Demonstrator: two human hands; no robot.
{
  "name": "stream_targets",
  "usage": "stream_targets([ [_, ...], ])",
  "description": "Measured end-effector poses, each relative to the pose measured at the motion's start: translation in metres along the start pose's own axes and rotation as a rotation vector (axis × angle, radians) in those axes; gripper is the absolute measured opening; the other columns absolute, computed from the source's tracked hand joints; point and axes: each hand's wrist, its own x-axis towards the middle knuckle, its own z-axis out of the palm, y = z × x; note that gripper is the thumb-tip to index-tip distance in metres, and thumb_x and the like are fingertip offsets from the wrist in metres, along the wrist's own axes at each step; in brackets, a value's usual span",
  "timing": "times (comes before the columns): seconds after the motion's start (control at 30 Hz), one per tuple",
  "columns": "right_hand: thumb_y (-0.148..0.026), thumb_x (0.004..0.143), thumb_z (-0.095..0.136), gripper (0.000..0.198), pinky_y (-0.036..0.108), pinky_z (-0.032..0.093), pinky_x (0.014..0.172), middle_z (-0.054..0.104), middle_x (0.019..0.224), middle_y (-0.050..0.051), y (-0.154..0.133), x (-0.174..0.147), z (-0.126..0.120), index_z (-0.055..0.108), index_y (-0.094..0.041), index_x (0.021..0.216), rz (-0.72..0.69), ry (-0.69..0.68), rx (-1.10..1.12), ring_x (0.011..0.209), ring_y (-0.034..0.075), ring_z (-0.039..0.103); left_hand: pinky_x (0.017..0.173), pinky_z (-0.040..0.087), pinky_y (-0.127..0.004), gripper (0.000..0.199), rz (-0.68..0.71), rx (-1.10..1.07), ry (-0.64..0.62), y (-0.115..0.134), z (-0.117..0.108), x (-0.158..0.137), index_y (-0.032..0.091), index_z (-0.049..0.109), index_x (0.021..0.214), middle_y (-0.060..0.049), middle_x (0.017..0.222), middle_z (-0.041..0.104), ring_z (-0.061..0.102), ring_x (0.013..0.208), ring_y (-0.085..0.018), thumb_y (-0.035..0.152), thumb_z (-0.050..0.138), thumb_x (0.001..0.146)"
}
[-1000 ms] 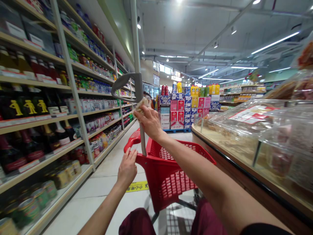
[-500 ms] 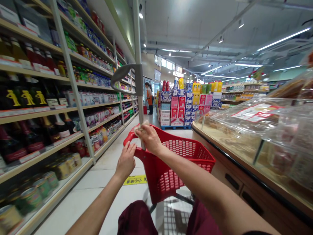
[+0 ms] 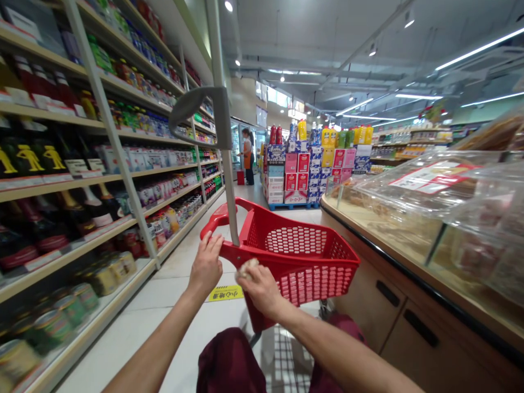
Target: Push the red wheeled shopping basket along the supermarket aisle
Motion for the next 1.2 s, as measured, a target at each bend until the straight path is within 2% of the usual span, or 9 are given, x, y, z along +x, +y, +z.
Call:
stream_targets([
  [0.1,-0.023,0.088,0.04,0.028,0.033,0.037,0.077,0.051,0.107,0.004,0.004,0.032,-0.013,0.052,-0.031,0.111,0.033,0.118,-0.025,0.09,0.017,0.045,0.104,0.03,-0.042,0.054,0.011,-0.01,0.009,-0.003,0.001,0.0,0.007,0.047,0.116,-0.012,0.122,0.049,0.027,0.126,-0.024,0.003,0.035,0.063],
  [0.23,-0.02,0.08,0.05,0.018,0.027,0.039,0.067,0.055,0.09,0.003,0.009,-0.007,-0.011,0.06,-0.025,0.094,-0.053,-0.092,0.023,0.079,0.016,0.046,0.103,0.03,-0.042,0.054,0.042,-0.013,-0.021,-0.01,-0.002,0.002,0.009,0.047,0.115,-0.011,0.119,0.051,0.028,0.125,-0.024,0.005,0.036,0.063],
  [0.43,-0.014,0.072,0.052,0.042,0.031,0.037,0.081,0.046,0.114,0.005,0.018,0.004,-0.033,0.052,-0.025,0.113,0.316,0.147,0.146,0.098,0.019,0.042,0.1,0.026,-0.047,0.039,-0.105,0.037,0.212,0.041,0.008,0.01,0.008,0.048,0.108,-0.017,0.127,0.042,0.03,0.124,-0.026,0.014,0.039,0.071],
  [0.6,-0.016,0.072,0.052,0.039,0.031,0.035,0.078,0.051,0.109,0.005,0.096,-0.02,-0.067,0.055,-0.025,0.11,0.478,0.009,-0.003,0.097,0.02,0.042,0.102,0.02,-0.046,0.045,0.149,0.074,-0.108,0.086,0.028,0.013,0.011,0.051,0.11,-0.012,0.119,0.053,0.042,0.116,-0.024,0.01,0.038,0.068],
  [0.7,-0.015,0.075,0.048,0.033,0.032,0.034,0.075,0.051,0.11,0.006,0.135,-0.063,-0.083,0.058,-0.024,0.104,0.771,0.045,-0.172,0.093,0.021,0.042,0.102,0.018,-0.048,0.045,0.152,0.125,-0.205,0.094,0.036,0.016,0.008,0.053,0.11,-0.014,0.116,0.056,0.045,0.112,-0.026,0.011,0.038,0.067],
  [0.77,-0.015,0.077,0.045,0.031,0.031,0.033,0.074,0.052,0.11,0.007,0.135,-0.067,-0.081,0.058,-0.023,0.104,0.843,0.059,-0.209,0.09,0.02,0.043,0.103,0.016,-0.048,0.046,0.17,0.126,-0.237,0.103,0.042,0.019,0.007,0.052,0.112,-0.014,0.118,0.054,0.044,0.114,-0.026,0.011,0.037,0.068],
  [0.97,-0.018,0.08,0.045,0.037,0.033,0.03,0.082,0.051,0.118,0.002,0.122,-0.046,-0.069,0.05,-0.03,0.114,0.492,-0.092,-0.098,0.099,0.017,0.044,0.102,0.019,-0.047,0.047,0.21,0.098,-0.34,0.135,0.056,0.02,0.009,0.05,0.115,-0.013,0.118,0.054,0.044,0.114,-0.025,0.011,0.037,0.07],
  [1.13,-0.012,0.076,0.043,0.037,0.039,0.029,0.089,0.053,0.118,0.009,0.19,-0.107,-0.106,0.054,-0.02,0.111,0.921,-0.058,-0.252,0.108,0.021,0.044,0.104,0.016,-0.047,0.047,0.156,0.088,-0.342,0.139,0.06,0.019,0.008,0.051,0.114,-0.014,0.117,0.055,0.044,0.113,-0.025,0.012,0.038,0.069],
  [1.2,-0.009,0.076,0.041,0.038,0.037,0.032,0.09,0.053,0.118,0.01,0.192,-0.111,-0.102,0.054,-0.018,0.111,0.946,-0.009,-0.221,0.109,0.021,0.044,0.104,0.015,-0.048,0.047,0.157,0.071,-0.355,0.145,0.062,0.018,0.008,0.05,0.115,-0.014,0.12,0.053,0.041,0.116,-0.026,0.014,0.04,0.069],
])
